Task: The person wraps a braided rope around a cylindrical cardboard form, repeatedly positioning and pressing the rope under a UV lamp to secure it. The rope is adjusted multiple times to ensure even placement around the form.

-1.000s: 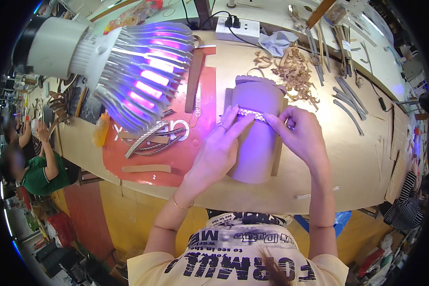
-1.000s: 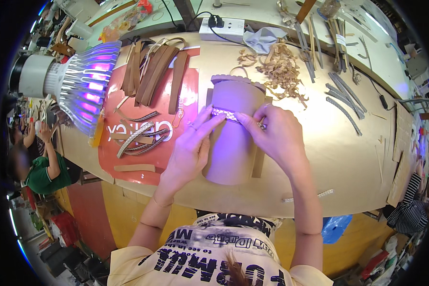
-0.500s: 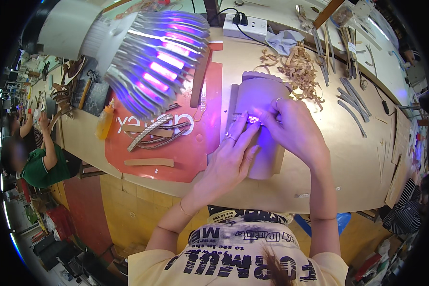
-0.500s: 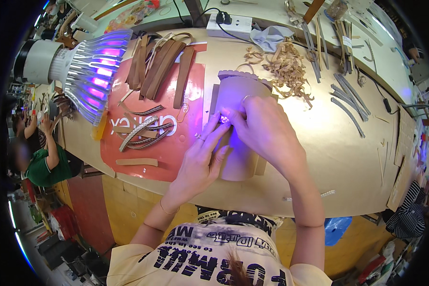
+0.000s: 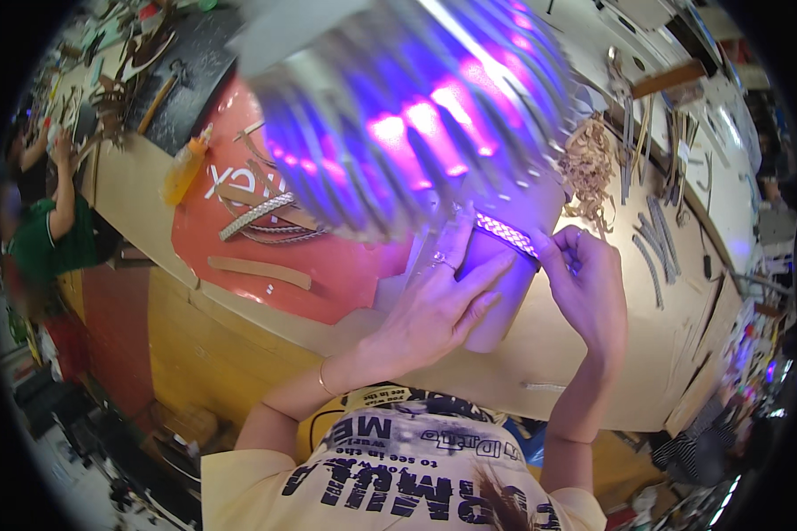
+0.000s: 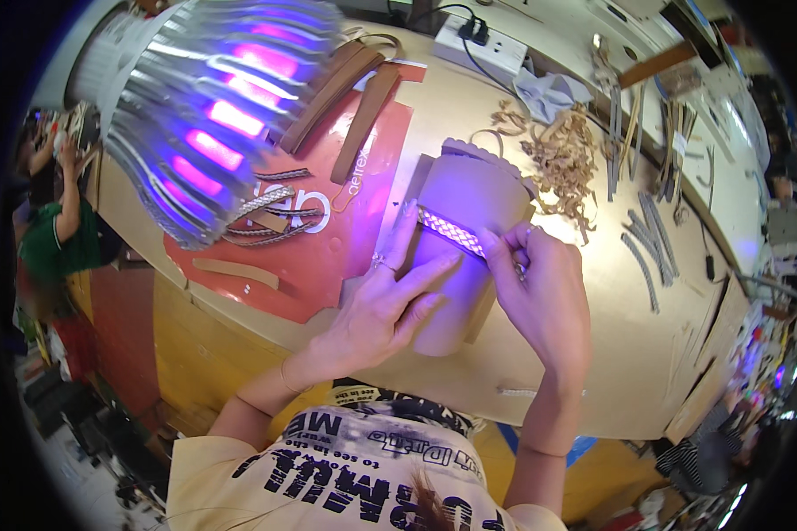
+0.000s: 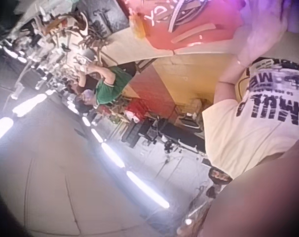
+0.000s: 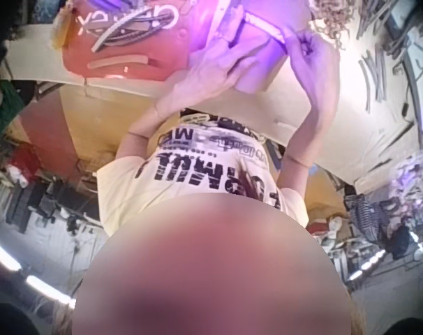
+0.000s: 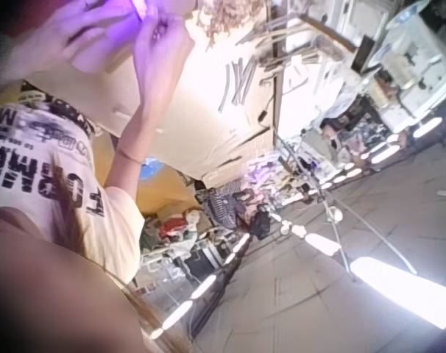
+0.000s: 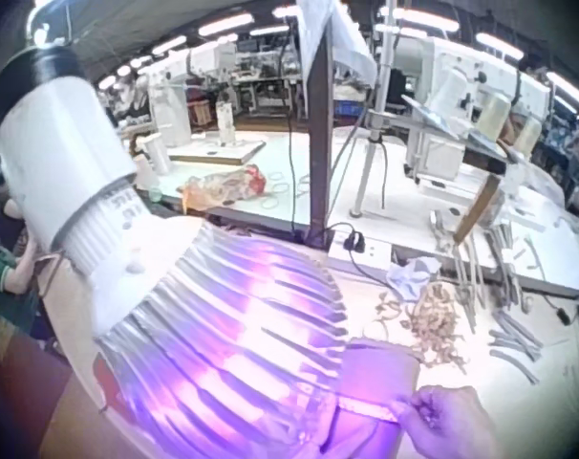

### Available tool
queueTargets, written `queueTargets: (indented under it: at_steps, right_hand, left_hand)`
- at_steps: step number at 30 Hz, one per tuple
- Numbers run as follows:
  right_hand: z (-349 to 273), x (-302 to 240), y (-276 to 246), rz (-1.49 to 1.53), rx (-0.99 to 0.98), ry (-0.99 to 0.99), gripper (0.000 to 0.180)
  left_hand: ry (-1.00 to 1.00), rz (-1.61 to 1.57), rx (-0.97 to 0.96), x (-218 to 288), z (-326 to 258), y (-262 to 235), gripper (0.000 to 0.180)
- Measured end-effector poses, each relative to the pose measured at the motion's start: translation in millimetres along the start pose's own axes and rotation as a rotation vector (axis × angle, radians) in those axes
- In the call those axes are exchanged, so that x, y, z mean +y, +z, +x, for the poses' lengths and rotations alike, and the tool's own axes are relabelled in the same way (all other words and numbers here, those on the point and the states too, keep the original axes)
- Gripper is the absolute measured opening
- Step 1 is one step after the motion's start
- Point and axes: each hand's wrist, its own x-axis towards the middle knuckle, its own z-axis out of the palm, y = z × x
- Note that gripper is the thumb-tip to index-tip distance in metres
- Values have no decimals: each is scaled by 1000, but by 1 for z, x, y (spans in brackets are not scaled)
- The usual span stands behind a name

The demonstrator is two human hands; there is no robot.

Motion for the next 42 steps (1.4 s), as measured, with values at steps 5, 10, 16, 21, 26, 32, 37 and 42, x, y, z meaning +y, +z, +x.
queueTargets:
  at_steps: [5,10,16,21,26,32,37,42]
  right_hand:
    - [1,5,5,80,-19,88,31]
    - [1,1,4,13,-4,39,32]
    - [5,-11,-5,-143,-10,-35,31]
    - [8,-23,-9,-145,-59,-26,23]
    - [10,-36,-11,-126,-34,-74,23]
    - [14,-46,-9,-81,-4,-119,24]
    - [8,-35,-13,-135,-32,18,27]
    - [4,-18,-7,-32,42,-42,33]
  left_hand:
    - [-40,-131,-27,1,5,2,48]
    - [-2,-115,8,1,6,3,45]
    - [4,17,2,4,9,1,42]
    - [-77,-66,-55,12,14,-4,39]
    - [-27,-71,47,17,18,-3,37]
    - [-39,-121,24,14,17,-6,37]
    - [-45,-205,-6,4,16,-6,42]
    - [-101,-161,-149,-1,14,-11,48]
